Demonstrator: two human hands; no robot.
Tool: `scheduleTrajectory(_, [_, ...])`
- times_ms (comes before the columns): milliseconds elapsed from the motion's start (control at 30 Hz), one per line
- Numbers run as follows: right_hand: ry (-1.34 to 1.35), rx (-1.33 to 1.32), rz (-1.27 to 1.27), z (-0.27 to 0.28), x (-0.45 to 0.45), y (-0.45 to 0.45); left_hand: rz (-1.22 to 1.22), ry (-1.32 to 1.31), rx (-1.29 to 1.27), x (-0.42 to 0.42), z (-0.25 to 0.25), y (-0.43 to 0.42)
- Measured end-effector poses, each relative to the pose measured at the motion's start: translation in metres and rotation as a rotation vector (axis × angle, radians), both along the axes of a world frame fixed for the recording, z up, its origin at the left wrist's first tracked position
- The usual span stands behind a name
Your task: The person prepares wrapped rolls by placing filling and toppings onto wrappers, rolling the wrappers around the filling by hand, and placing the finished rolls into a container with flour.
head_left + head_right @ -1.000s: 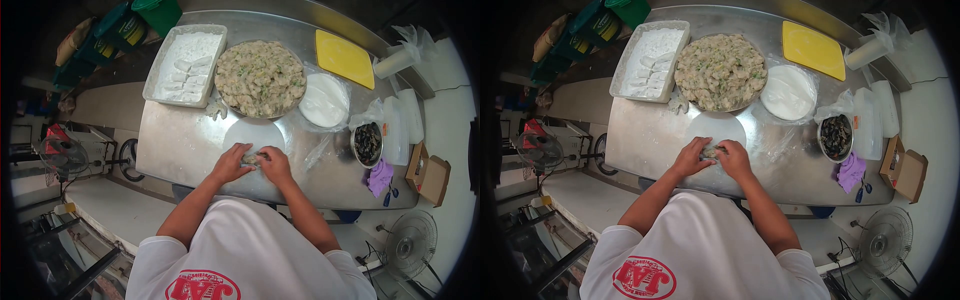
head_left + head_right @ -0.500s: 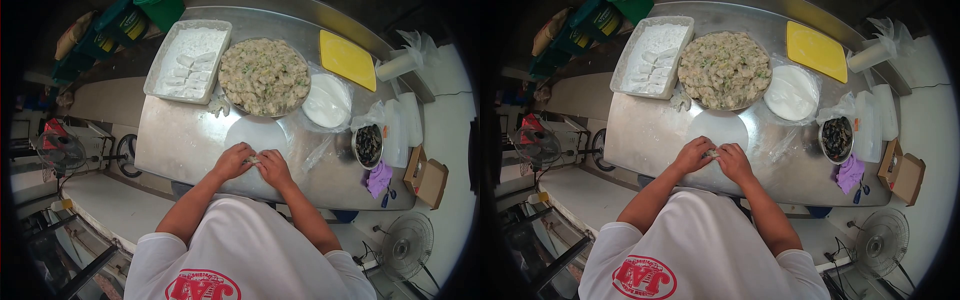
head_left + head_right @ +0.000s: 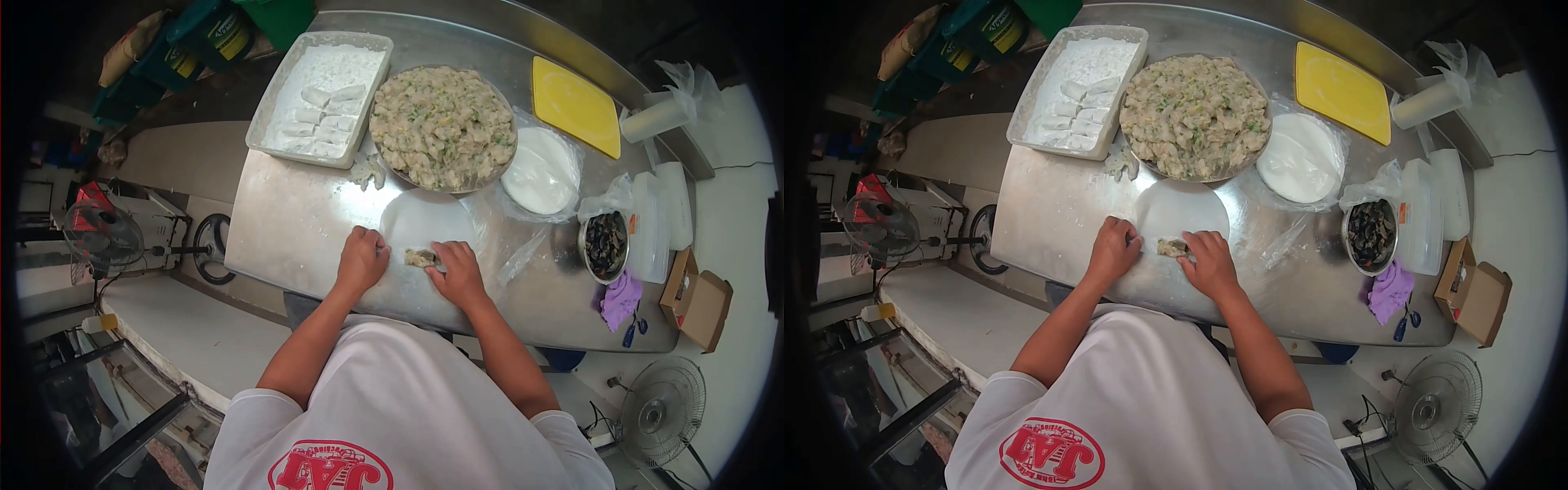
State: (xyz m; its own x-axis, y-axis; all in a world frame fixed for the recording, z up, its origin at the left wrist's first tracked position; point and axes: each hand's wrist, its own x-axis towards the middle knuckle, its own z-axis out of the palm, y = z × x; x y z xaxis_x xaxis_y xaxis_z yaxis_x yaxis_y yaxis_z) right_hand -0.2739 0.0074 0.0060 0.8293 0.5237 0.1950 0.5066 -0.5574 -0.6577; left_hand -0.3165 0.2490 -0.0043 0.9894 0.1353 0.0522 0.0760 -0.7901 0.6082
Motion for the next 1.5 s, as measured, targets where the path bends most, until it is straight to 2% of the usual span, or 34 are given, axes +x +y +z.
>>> scheduleTrajectory(67, [-0.016, 0.003, -0.019, -0.005, 0.001, -0.001, 0.048, 0.170, -0.209, 0.007, -0.003, -0.002])
scheduleTrajectory(100, [-0.003, -0.023, -0.005, -0.006, 0.001, -0.001, 0.041, 0.170, -0.209, 0.007, 0.002, -0.004])
scheduleTrajectory(167, [0.007, -0.047, 0.008, -0.007, 0.003, -0.001, 0.188, 0.316, -0.691, 0.006, 0.012, -0.008])
scheduleTrajectory(200, [0.017, -0.064, 0.025, -0.007, 0.004, -0.001, 0.187, 0.315, -0.689, 0.005, 0.008, -0.011])
scheduleTrajectory(267, [0.035, -0.082, 0.040, -0.006, 0.005, -0.003, 0.074, 0.158, -1.062, 0.001, -0.003, -0.022])
scheduleTrajectory(300, [0.072, -0.092, 0.072, 0.000, 0.007, -0.004, 0.074, 0.159, -1.061, 0.003, 0.003, -0.027])
scheduleTrajectory(367, [0.107, -0.100, 0.100, 0.009, 0.008, -0.007, -0.064, 0.241, -0.821, 0.009, 0.020, -0.035])
scheduleTrajectory(433, [0.104, 0.063, 0.023, 0.014, 0.007, -0.011, -0.118, 0.287, -0.783, 0.015, 0.023, -0.040])
scheduleTrajectory(467, [0.102, 0.064, 0.019, 0.015, 0.003, -0.015, -0.146, 0.278, -0.761, 0.016, 0.025, -0.042])
scheduleTrajectory(533, [0.163, 0.078, -0.208, 0.018, -0.009, -0.026, -0.181, 0.268, -0.739, 0.020, 0.033, -0.043])
scheduleTrajectory(600, [0.163, 0.079, -0.232, 0.013, -0.020, -0.036, -0.291, 0.329, -0.497, 0.024, 0.038, -0.038])
scheduleTrajectory(633, [0.164, 0.081, -0.250, 0.011, -0.025, -0.038, -0.294, 0.332, -0.498, 0.025, 0.034, -0.036])
scheduleTrajectory(667, [0.167, 0.080, -0.250, 0.008, -0.029, -0.039, -0.433, 0.141, -0.340, 0.026, 0.026, -0.033])
scheduleTrajectory(700, [0.299, 0.187, -0.280, 0.011, -0.032, -0.035, -0.565, -0.051, -0.179, 0.027, 0.022, -0.031])
scheduleTrajectory(733, [0.432, 0.293, -0.310, 0.013, -0.035, -0.030, -0.566, -0.047, -0.181, 0.027, 0.019, -0.030])
scheduleTrajectory(767, [0.436, 0.293, -0.315, 0.007, -0.037, -0.026, -0.554, -0.018, -0.174, 0.026, 0.016, -0.029])
scheduleTrajectory(833, [0.543, 0.599, -0.284, -0.009, -0.033, -0.013, -0.549, 0.008, -0.164, 0.026, 0.012, -0.029])
scheduleTrajectory(867, [0.542, 0.600, -0.290, -0.013, -0.031, -0.007, -0.525, 0.002, -0.148, 0.025, 0.011, -0.029])
scheduleTrajectory(933, [0.842, 0.750, -0.285, -0.017, -0.025, 0.004, -0.502, -0.005, -0.130, 0.025, 0.009, -0.029])
scheduleTrajectory(1067, [0.975, 0.621, -0.300, -0.017, -0.015, 0.008, -0.477, 0.010, -0.163, 0.022, 0.007, -0.027])
scheduleTrajectory(1133, [0.533, 0.209, -0.239, -0.006, -0.014, 0.003, -0.470, 0.025, -0.186, 0.019, 0.011, -0.026])
scheduleTrajectory(1167, [0.534, 0.207, -0.232, -0.001, -0.015, -0.001, -0.460, 0.069, -0.236, 0.016, 0.013, -0.026])
scheduleTrajectory(1233, [0.216, 0.118, -0.276, 0.009, -0.020, -0.012, -0.449, 0.109, -0.289, 0.016, 0.013, -0.028])
scheduleTrajectory(1267, [0.215, 0.117, -0.274, 0.014, -0.024, -0.017, -0.336, 0.184, -0.387, 0.017, 0.010, -0.029])
scheduleTrajectory(1300, [0.130, -0.010, -0.383, 0.020, -0.028, -0.021, -0.222, 0.260, -0.483, 0.019, 0.010, -0.030])
scheduleTrajectory(1333, [0.043, -0.136, -0.490, 0.023, -0.030, -0.024, -0.219, 0.258, -0.485, 0.022, 0.010, -0.030])
scheduleTrajectory(1367, [0.042, -0.137, -0.488, 0.023, -0.029, -0.025, -0.035, 0.384, -0.767, 0.027, 0.009, -0.030])
scheduleTrajectory(1400, [0.169, -0.180, -0.492, 0.023, -0.029, -0.026, 0.157, 0.508, -1.045, 0.031, 0.009, -0.030])
scheduleTrajectory(1433, [0.295, -0.223, -0.496, 0.023, -0.029, -0.026, 0.157, 0.509, -1.045, 0.034, 0.007, -0.029])
scheduleTrajectory(1467, [0.296, -0.223, -0.497, 0.022, -0.027, -0.025, 0.142, 0.526, -1.077, 0.037, 0.005, -0.030])
scheduleTrajectory(1500, [0.354, -0.135, -0.491, 0.021, -0.024, -0.020, 0.128, 0.545, -1.107, 0.038, 0.002, -0.029])
